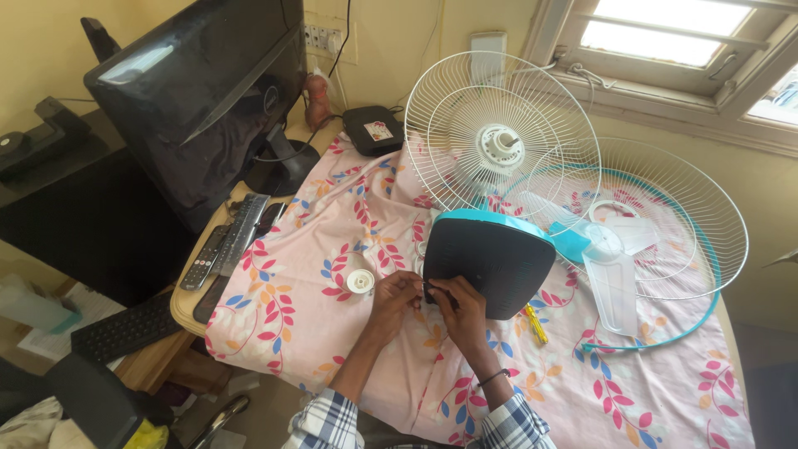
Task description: The person disassembles a table fan by removing the front grille, unscrewing the central hub nut, and detaching the fan blades. They then use a screwdriver to remove screws from the fan's motor housing.
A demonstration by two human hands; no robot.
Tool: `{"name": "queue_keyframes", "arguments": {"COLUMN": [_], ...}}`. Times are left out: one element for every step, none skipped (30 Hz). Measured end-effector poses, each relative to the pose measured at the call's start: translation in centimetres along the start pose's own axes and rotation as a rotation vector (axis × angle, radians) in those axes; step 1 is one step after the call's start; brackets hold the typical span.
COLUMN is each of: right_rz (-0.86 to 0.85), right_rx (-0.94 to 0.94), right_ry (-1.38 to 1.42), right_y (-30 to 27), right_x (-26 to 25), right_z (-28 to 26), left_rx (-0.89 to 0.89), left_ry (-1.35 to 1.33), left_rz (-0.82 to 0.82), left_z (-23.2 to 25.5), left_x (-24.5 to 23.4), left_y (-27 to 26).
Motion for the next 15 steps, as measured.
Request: {"name": "queue_keyframes", "arguments": {"right_rz": [0.005, 0.008, 0.011, 0.016, 0.021, 0.026, 0.024, 0.02, 0.017, 0.01, 0.003, -0.001, -0.002, -0.002, -0.002], "right_rx": [0.001, 0.003, 0.004, 0.015, 0.025, 0.035, 0.031, 0.027, 0.022, 0.036, 0.049, 0.06, 0.056, 0.05, 0.045], "right_ry": [-0.023, -0.045, -0.067, -0.068, -0.068, -0.068, -0.073, -0.077, -0.081, -0.075, -0.069, -0.065, -0.07, -0.076, -0.081], "right_y": [0.0, 0.0, -0.1, 0.0, 0.0, 0.0, 0.0, -0.1, -0.1, -0.1, -0.2, -0.1, -0.2, -0.2, -0.2], "right_x": [0.0, -0.1, -0.2, -0.2, -0.2, -0.2, -0.2, -0.2, -0.1, 0.0, 0.2, 0.2, 0.3, 0.2, 0.2], "right_z": [0.0, 0.0, -0.1, 0.0, 0.0, 0.1, 0.0, -0.1, -0.2, -0.1, 0.0, 0.1, 0.0, -0.1, -0.2], "left_rx": [0.022, 0.043, 0.065, 0.06, 0.054, 0.048, 0.129, 0.212, 0.294, 0.31, 0.325, 0.341, 0.392, 0.445, 0.498], "left_ry": [0.046, 0.091, 0.137, 0.241, 0.345, 0.45, 0.561, 0.672, 0.783, 0.928, 1.072, 1.215, 1.303, 1.389, 1.475], "left_rz": [0.008, 0.019, 0.029, 0.063, 0.097, 0.132, 0.114, 0.096, 0.077, 0.09, 0.103, 0.113, 0.105, 0.096, 0.086], "left_z": [0.5, 1.0, 1.6, 2.3, 3.1, 3.9, 5.4, 6.9, 8.3, 9.2, 10.0, 10.6, 11.0, 11.4, 11.5], "left_x": [-0.1, -0.3, -0.5, -1.0, -1.5, -1.8, -1.4, -0.9, -0.3, 0.0, 0.2, 0.6, 1.2, 1.9, 2.6], "left_y": [0.0, -0.2, -0.3, -0.3, -0.4, -0.5, -0.5, -0.8, -1.0, -1.3, -1.5, -1.5, -1.7, -1.7, -1.8]}}
Point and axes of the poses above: each hand's wrist, its own y-axis towards the middle knuckle, its own x-axis out of the palm, z = x × y, the point moved 9 cm from there along y, towards the middle knuckle, and after that the axes turned 6 degrees about x, right-handed, at the moved point
